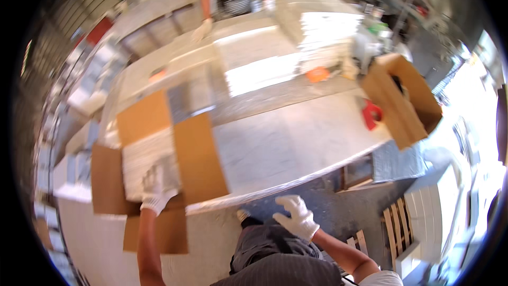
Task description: The person wraps rectangular white foam blocks in clear plastic film and places them into a cardboard box. They then use a handheld tape dispenser to seal the box flaps shut. The process is repeated for multiple foam blocks in a warehouse setting.
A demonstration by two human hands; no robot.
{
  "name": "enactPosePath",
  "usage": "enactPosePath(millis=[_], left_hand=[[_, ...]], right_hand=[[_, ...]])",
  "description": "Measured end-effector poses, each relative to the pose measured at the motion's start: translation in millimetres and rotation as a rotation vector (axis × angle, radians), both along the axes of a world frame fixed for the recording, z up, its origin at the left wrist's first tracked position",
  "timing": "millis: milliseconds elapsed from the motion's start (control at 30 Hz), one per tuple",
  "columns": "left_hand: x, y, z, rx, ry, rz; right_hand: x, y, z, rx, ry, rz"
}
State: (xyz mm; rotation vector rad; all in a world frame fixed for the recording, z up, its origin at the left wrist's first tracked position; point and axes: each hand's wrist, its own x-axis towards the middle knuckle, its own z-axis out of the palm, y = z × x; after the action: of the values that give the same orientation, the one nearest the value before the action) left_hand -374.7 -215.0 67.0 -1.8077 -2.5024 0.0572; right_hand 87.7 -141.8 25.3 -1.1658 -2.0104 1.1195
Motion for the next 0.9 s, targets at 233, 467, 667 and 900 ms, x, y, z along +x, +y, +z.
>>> enactPosePath(millis=[233, 467, 667, 900], left_hand=[[243, 93, 38, 0.243, -0.825, -0.115], [406, 111, -24, -0.276, -0.963, -0.752], [387, 203, -55, -0.153, -0.859, -0.768], [435, 283, -44, 0.018, -0.937, -0.874]], right_hand=[[122, -13, -33, -0.267, -0.117, -0.306], [122, 21, -54, -0.208, 0.004, -0.318], [143, 103, -31, -0.093, -0.081, -0.216], [205, 187, -7, -0.147, 0.061, -0.426]])
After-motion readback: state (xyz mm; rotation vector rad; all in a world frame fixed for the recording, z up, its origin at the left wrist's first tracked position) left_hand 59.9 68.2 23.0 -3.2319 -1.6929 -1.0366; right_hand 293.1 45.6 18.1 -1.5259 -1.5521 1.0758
